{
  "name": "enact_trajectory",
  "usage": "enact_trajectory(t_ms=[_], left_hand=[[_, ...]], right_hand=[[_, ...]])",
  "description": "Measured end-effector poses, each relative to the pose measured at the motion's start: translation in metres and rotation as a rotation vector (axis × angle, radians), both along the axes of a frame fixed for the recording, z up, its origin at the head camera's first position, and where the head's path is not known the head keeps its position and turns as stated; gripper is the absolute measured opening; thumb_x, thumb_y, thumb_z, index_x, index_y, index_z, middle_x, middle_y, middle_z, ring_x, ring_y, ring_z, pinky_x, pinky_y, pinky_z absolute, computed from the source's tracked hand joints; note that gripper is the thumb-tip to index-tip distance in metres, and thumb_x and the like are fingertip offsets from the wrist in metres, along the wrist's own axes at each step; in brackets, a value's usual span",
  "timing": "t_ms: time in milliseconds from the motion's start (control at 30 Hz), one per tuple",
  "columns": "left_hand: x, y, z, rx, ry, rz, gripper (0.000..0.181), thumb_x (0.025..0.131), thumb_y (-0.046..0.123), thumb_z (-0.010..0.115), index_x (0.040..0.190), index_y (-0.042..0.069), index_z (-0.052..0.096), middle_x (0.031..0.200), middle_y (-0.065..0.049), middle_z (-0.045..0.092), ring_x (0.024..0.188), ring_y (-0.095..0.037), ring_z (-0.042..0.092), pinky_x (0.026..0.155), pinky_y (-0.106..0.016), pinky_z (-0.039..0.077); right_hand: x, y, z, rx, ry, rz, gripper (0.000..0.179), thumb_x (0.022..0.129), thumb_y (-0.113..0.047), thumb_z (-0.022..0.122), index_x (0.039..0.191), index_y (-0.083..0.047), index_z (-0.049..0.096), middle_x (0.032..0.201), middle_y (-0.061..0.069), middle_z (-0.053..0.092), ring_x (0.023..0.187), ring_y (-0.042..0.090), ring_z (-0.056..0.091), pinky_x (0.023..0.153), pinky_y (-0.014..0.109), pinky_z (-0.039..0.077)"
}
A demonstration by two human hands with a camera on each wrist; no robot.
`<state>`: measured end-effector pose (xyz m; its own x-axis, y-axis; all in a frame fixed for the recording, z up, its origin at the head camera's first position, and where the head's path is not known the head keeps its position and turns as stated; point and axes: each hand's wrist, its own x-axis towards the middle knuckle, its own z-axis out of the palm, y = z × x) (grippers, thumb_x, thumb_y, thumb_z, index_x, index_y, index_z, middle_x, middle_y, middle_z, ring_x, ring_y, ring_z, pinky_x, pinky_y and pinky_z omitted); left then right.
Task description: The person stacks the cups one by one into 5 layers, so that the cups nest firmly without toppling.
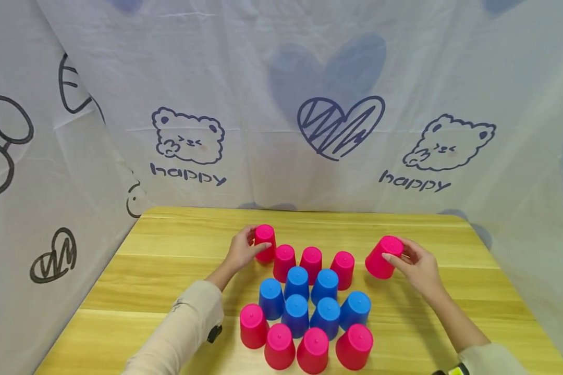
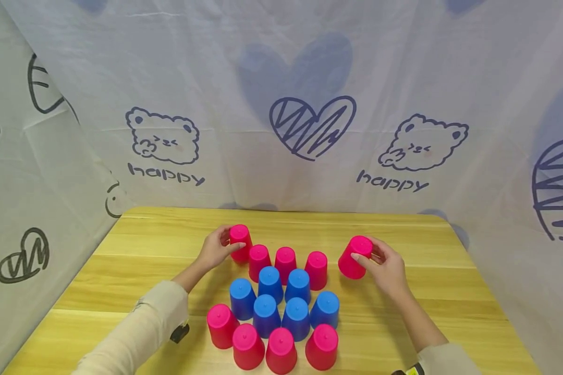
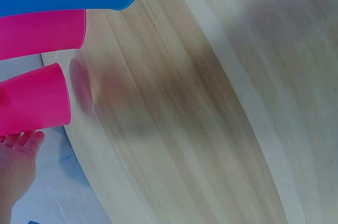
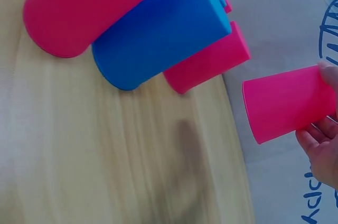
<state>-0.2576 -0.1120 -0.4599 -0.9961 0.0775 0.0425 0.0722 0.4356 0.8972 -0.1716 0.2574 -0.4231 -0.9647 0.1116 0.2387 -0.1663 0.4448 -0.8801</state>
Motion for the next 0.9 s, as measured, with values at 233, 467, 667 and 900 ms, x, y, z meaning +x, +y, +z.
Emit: enact_trajectory(t_ms=[233, 467, 667, 900], left_hand=[[-0.005, -0.001, 0.004, -0.005, 0.036, -0.006, 0.052, 0.081, 0.011, 0.070, 0.126, -0.003, 0.048, 0.126, -0.022, 0.056, 0.119, -0.035, 0.053, 0.101, -0.045, 0.043], [-0.008, 0.004, 0.012, -0.036, 0.019, -0.029, 0.052, 0.082, 0.012, 0.070, 0.128, -0.001, 0.048, 0.125, -0.020, 0.057, 0.118, -0.034, 0.054, 0.097, -0.044, 0.046], [-0.009, 0.009, 0.018, -0.049, 0.011, -0.025, 0.052, 0.082, 0.014, 0.070, 0.128, 0.003, 0.049, 0.124, -0.017, 0.057, 0.116, -0.032, 0.054, 0.097, -0.043, 0.048], [-0.011, 0.014, 0.019, -0.068, 0.029, -0.041, 0.053, 0.081, 0.012, 0.071, 0.128, 0.001, 0.049, 0.122, -0.018, 0.058, 0.113, -0.033, 0.055, 0.094, -0.042, 0.049]], right_hand=[[-0.006, -0.002, 0.010, 0.024, -0.013, 0.017, 0.049, 0.083, -0.015, 0.069, 0.123, 0.008, 0.052, 0.094, -0.025, 0.055, 0.085, -0.018, 0.052, 0.075, 0.002, 0.045], [-0.013, -0.006, 0.022, 0.066, -0.025, 0.033, 0.051, 0.084, -0.019, 0.069, 0.125, 0.005, 0.052, 0.102, -0.007, 0.061, 0.085, -0.019, 0.051, 0.076, 0.002, 0.045], [-0.019, -0.013, 0.031, 0.088, -0.044, 0.043, 0.053, 0.086, -0.022, 0.067, 0.129, 0.004, 0.049, 0.119, 0.026, 0.057, 0.084, -0.021, 0.047, 0.076, 0.001, 0.043], [-0.024, -0.025, 0.034, 0.075, -0.039, 0.067, 0.056, 0.085, -0.027, 0.067, 0.130, 0.001, 0.049, 0.120, 0.024, 0.058, 0.098, 0.008, 0.060, 0.080, 0.006, 0.046]])
